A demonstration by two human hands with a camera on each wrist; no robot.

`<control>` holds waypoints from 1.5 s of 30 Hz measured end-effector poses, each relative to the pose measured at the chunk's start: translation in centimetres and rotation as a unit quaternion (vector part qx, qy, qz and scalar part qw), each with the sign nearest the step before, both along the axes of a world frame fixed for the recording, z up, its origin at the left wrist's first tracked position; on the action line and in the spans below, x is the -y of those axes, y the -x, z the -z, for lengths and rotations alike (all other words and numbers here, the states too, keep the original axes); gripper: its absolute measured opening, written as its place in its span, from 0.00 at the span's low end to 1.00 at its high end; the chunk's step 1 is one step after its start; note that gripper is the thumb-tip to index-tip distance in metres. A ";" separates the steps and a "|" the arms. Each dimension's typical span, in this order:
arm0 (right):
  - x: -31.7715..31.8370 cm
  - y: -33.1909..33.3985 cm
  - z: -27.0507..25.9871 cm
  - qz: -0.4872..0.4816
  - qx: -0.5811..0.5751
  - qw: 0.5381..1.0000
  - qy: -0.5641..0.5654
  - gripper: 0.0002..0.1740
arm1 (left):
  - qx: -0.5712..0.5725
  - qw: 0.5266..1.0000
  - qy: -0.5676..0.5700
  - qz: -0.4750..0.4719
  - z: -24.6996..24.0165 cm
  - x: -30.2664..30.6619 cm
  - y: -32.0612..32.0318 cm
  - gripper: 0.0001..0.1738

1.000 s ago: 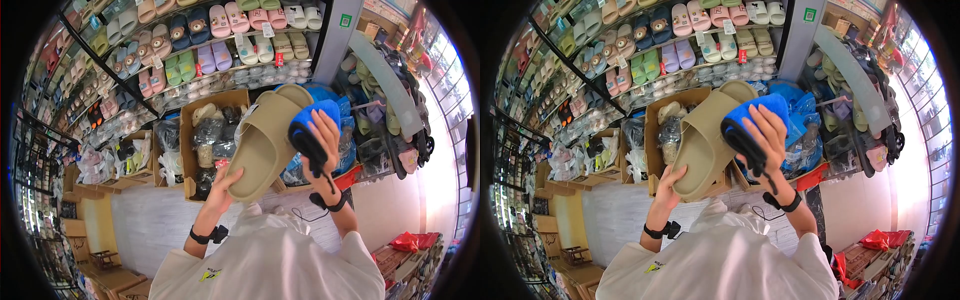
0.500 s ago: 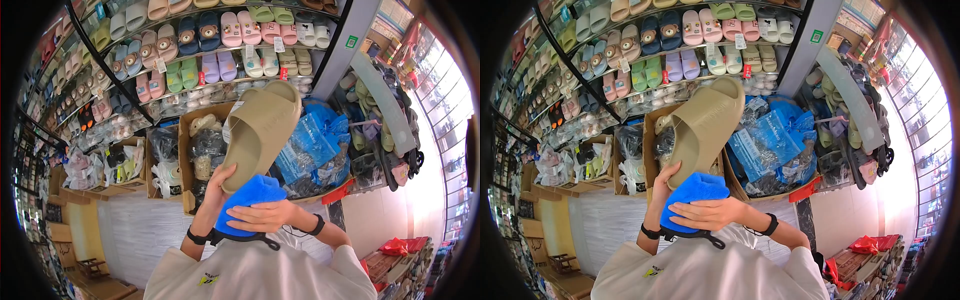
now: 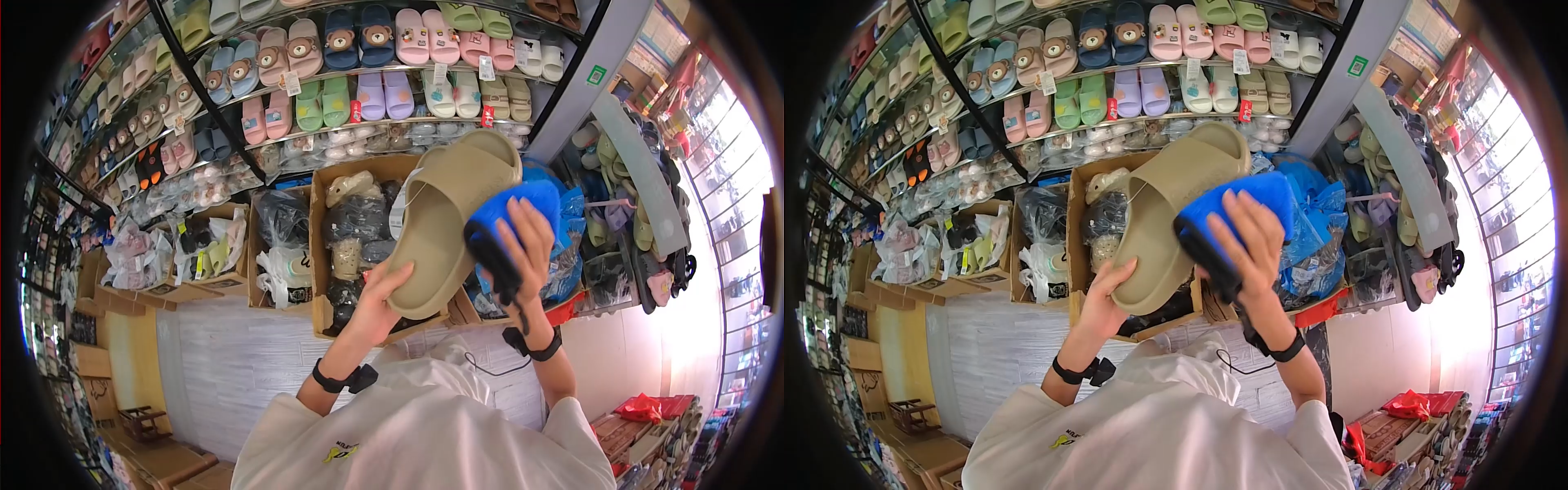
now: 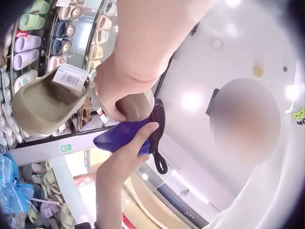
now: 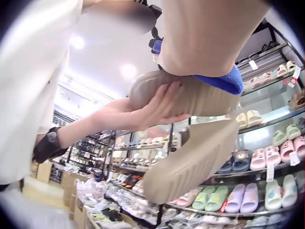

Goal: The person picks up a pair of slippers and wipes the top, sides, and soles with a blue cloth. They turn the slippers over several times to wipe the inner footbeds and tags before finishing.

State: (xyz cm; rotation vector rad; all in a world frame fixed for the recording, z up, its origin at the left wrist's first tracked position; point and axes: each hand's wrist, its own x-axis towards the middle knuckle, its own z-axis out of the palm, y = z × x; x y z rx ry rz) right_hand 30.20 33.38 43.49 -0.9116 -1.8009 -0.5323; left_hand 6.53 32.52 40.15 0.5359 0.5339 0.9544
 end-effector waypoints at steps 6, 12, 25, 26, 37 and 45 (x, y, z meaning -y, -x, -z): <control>4.7 4.7 3.0 -0.122 0.143 0.982 -0.009 0.20 | 0.000 0.997 0.052 -0.048 -0.4 1.1 0.3 0.22; 6.1 6.6 1.8 -0.165 0.288 0.940 -0.080 0.21 | 0.060 0.995 0.070 -0.025 0.9 1.7 2.2 0.21; 0.2 1.0 -3.9 -0.082 0.013 0.996 0.038 0.33 | -0.007 0.998 -0.036 -0.059 1.3 5.9 5.9 0.27; 0.3 1.4 -3.9 -0.070 -0.012 0.996 0.052 0.34 | -0.012 0.997 -0.038 -0.061 1.4 6.1 6.0 0.27; 9.1 7.5 0.1 -0.190 0.237 0.953 0.001 0.24 | -0.025 0.997 -0.015 -0.071 2.2 6.2 6.3 0.25; 7.5 4.3 0.4 -0.190 0.161 0.969 0.003 0.20 | -0.018 0.998 -0.045 -0.045 3.3 6.1 5.9 0.27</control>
